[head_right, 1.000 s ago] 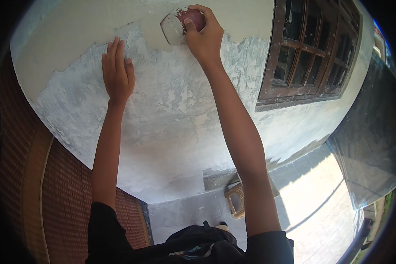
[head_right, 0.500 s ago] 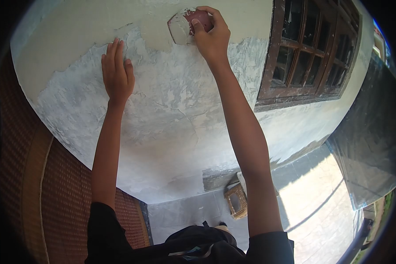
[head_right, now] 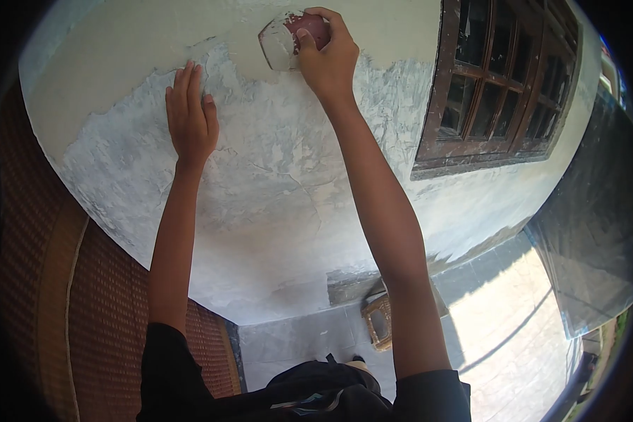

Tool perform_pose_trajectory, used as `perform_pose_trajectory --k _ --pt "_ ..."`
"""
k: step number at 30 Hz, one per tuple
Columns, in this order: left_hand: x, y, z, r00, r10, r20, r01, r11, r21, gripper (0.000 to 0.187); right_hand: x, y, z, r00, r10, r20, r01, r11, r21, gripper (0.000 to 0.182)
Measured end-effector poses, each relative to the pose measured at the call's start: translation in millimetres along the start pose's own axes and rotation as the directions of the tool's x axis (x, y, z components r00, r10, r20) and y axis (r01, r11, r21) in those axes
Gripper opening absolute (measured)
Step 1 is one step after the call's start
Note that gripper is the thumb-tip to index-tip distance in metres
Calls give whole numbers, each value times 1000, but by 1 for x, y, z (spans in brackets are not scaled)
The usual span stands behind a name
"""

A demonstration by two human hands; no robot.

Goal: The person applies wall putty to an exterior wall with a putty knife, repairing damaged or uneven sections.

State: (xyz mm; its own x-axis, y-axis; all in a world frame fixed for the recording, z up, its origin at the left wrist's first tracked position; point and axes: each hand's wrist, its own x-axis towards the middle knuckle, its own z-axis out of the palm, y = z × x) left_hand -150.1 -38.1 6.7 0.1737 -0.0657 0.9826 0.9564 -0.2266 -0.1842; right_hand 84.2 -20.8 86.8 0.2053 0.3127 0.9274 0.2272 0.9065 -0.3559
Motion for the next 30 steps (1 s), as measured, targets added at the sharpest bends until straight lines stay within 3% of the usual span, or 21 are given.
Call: perform_pose_trajectory --k 4,6,10,11,14,16,18,21,24,26,28,30 --pt "0 3 2 1000 -9 -27 10 999 31 46 11 15 -43 969 213 -127 -184 960 211 32" --pt "-1 1 4 1000 -10 -23 10 1000 15 47 9 9 -36 977 170 -126 -136 960 244 33" --pt "-1 -1 3 1000 5 -6 -5 1000 -23 47 -12 -18 8 996 49 80 -64 979 192 32" --pt "-1 -2 2 1000 5 0 -5 999 -31 47 -16 -22 13 997 13 79 -14 1000 17 31" --pt "-1 -3 3 1000 10 -7 -10 1000 -24 47 -8 11 0 1000 -29 -5 29 1000 1 31" --pt "-1 0 3 1000 -1 -5 1 1000 -9 47 2 18 -31 989 141 -49 -135 986 100 32" --pt "-2 0 2 1000 -13 -2 13 1000 3 47 7 13 -53 971 194 -141 -170 971 169 32" --pt "-1 2 4 1000 -16 -5 16 1000 -1 47 6 3 -45 988 126 -89 -98 958 271 35" --pt "-2 0 4 1000 0 -18 0 1000 -13 46 -6 -13 -8 997 66 42 -73 980 184 33" --pt "-1 -2 2 1000 4 -6 -5 1000 -26 46 -15 -25 6 998 6 69 -5 1000 -17 33" --pt "-1 -2 3 1000 3 -5 -3 1000 -23 46 -10 -9 4 998 -36 47 38 998 -43 32" --pt "-2 -1 3 1000 -6 -5 6 1000 -13 46 1 16 -20 998 38 -57 -37 999 9 33"
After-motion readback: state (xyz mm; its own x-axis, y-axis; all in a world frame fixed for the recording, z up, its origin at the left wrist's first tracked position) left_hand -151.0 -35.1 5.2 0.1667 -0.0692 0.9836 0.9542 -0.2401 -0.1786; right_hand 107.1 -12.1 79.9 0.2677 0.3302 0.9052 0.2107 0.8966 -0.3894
